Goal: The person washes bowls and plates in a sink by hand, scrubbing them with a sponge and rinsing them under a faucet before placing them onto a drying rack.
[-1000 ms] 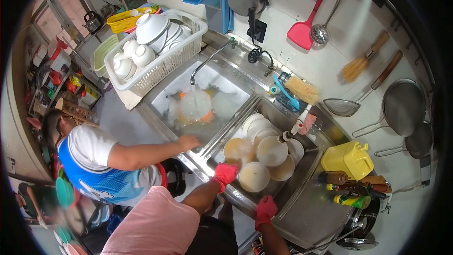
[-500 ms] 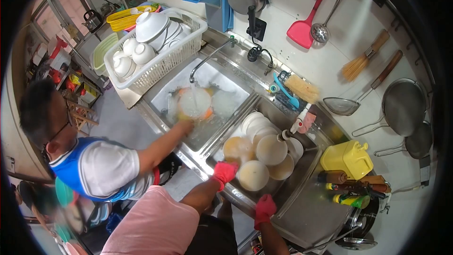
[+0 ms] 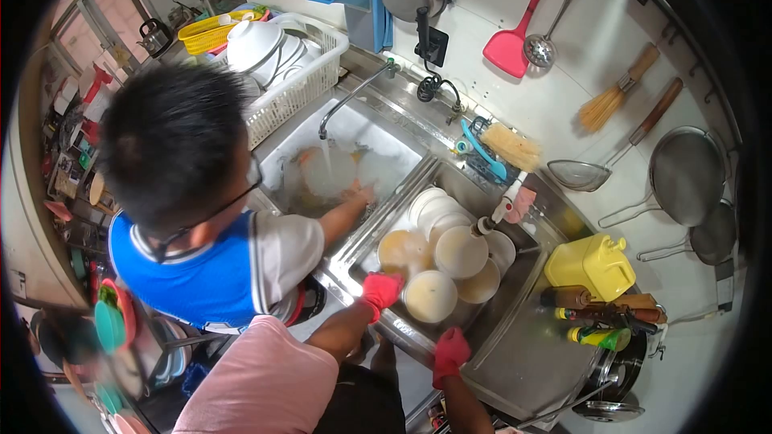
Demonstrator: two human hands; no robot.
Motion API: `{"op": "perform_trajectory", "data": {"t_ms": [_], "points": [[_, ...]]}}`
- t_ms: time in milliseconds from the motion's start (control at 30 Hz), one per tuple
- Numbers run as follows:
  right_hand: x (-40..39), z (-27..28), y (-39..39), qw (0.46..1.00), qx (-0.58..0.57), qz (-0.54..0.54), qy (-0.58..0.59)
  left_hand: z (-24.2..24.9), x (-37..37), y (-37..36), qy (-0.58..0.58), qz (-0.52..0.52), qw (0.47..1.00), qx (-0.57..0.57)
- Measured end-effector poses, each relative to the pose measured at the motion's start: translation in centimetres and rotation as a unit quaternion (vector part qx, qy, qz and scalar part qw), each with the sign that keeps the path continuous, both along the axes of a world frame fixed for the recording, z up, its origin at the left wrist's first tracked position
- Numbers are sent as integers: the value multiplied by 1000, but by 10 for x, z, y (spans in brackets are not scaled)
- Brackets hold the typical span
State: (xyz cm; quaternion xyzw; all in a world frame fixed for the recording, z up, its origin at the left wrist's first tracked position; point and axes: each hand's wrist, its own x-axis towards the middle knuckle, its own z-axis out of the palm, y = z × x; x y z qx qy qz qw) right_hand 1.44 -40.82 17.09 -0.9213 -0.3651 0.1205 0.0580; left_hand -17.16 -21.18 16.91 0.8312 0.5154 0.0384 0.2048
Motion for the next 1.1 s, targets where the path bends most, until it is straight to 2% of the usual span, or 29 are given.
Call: {"op": "perform_trajectory", "data": {"t_ms": [167,367,1100], "points": [[-2,4,1,1000,13,-10,6,1,-2,0,-22,-8,999,22],[-2,1,0,1000,24,-8,6,3,1,1,23,4,1000,-18],[-2,-5,-1,999,37,-2,-17,-10,0,0,4,3,1000,19]]}}
